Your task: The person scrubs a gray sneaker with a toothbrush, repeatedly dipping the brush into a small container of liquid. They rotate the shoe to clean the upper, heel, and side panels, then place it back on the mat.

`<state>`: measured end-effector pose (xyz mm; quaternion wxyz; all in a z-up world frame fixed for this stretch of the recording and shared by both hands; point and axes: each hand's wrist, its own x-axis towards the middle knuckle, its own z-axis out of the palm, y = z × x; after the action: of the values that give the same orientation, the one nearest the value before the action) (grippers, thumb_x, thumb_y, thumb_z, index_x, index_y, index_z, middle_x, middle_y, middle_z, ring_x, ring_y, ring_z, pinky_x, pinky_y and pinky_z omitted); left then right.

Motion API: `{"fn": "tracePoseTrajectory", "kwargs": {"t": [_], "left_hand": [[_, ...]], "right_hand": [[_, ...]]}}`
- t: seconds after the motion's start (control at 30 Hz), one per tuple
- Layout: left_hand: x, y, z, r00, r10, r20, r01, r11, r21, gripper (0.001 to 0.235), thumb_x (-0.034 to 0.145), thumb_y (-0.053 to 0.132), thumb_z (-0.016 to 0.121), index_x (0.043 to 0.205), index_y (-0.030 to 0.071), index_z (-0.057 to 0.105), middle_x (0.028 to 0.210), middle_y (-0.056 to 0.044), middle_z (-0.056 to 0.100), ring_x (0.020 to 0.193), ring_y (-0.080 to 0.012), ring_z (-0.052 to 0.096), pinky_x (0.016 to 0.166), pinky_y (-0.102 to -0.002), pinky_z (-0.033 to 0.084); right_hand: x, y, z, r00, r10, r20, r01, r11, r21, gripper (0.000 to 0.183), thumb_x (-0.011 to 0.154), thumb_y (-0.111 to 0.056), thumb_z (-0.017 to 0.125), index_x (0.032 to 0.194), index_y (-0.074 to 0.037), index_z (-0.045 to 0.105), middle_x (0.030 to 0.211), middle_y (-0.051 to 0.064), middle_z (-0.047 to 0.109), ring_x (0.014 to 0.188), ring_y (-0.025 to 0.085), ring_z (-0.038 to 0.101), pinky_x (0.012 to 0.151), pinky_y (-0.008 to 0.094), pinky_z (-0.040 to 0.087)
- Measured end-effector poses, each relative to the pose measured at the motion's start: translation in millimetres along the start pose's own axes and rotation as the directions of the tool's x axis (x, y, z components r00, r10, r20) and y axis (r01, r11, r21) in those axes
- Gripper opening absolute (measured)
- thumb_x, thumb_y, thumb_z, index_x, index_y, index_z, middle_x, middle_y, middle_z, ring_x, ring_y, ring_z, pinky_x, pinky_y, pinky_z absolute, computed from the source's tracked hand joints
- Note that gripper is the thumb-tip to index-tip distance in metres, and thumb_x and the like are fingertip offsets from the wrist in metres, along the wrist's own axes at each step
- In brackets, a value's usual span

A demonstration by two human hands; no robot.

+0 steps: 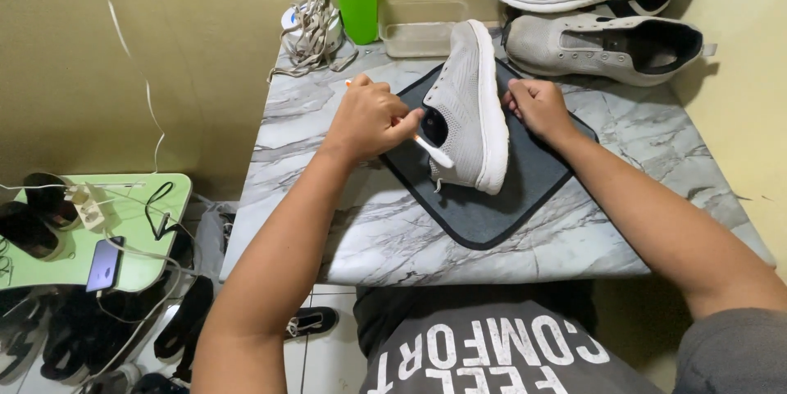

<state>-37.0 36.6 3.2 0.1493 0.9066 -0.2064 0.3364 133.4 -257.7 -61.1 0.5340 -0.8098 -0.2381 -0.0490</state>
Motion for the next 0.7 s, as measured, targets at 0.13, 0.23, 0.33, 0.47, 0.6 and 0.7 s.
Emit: {"fn": "tracePoseTrajectory", "kwargs": {"t": [0.13,0.23,0.33,0.47,0.6,0.7], "left_hand": [[2,-2,-3,0.986,0.163,-0.017,-0.162,0.984,0.075,0.056,0.095,0.048,0.051,0.048,0.019,0.057,0.043,-0.002,0.049,0.053,-0.0201,0.053,0.070,-0.036,0.038],[2,-4,-8,0.984,0.136,-0.119,-0.121,0.985,0.127,0.055,0.096,0.046,0.053,0.047,0.021,0.054,0.045,0.000,0.050,0.053,-0.0189,0.051,0.069,-0.034,0.037],[2,4,-10,0.975,0.171,-0.142,-0.148,0.976,0.160,0.055,0.097,0.045,0.054,0.048,0.019,0.053,0.044,-0.002,0.050,0.053,-0.0196,0.049,0.069,-0.034,0.037],[7,9,-7,0.967,0.229,-0.115,-0.210,0.965,0.156,0.053,0.093,0.045,0.054,0.047,0.019,0.056,0.044,-0.001,0.051,0.053,-0.0179,0.050,0.071,-0.034,0.038],[2,2,-11,0.975,0.146,-0.169,-0.129,0.986,0.108,0.053,0.096,0.046,0.054,0.051,0.018,0.057,0.046,-0.003,0.054,0.053,-0.0202,0.053,0.068,-0.035,0.039],[3,0,-10,0.968,0.196,-0.158,-0.186,0.979,0.078,0.052,0.095,0.046,0.056,0.052,0.017,0.055,0.047,-0.005,0.053,0.055,-0.0225,0.054,0.068,-0.037,0.040]], "right_hand": [[3,7,0,1.000,-0.018,0.010,0.018,1.000,-0.007,0.037,0.108,-0.024,0.056,0.078,-0.009,0.072,0.059,0.006,0.060,0.054,0.012,0.059,0.054,0.027,0.048],[3,9,1,0.999,-0.033,0.008,0.033,0.999,-0.025,0.038,0.108,-0.026,0.056,0.077,-0.011,0.071,0.057,0.004,0.059,0.053,0.011,0.058,0.056,0.026,0.047],[-2,-1,0,0.999,-0.038,-0.025,0.037,0.997,-0.061,0.036,0.106,-0.028,0.057,0.075,-0.014,0.070,0.053,0.003,0.056,0.049,0.013,0.056,0.054,0.027,0.047],[-17,-37,-7,0.885,-0.456,-0.092,0.432,0.879,-0.202,0.025,0.112,-0.017,0.051,0.110,0.000,0.069,0.097,0.022,0.062,0.096,0.040,0.063,0.086,0.049,0.051],[-25,-67,-12,0.695,-0.718,-0.035,0.695,0.684,-0.223,0.035,0.112,-0.023,0.040,0.125,-0.002,0.065,0.125,0.020,0.058,0.122,0.041,0.058,0.103,0.049,0.045],[-26,-65,-14,0.679,-0.723,0.127,0.729,0.644,-0.231,0.048,0.109,-0.038,0.036,0.133,-0.007,0.062,0.135,0.023,0.058,0.128,0.044,0.054,0.107,0.058,0.039]]}}
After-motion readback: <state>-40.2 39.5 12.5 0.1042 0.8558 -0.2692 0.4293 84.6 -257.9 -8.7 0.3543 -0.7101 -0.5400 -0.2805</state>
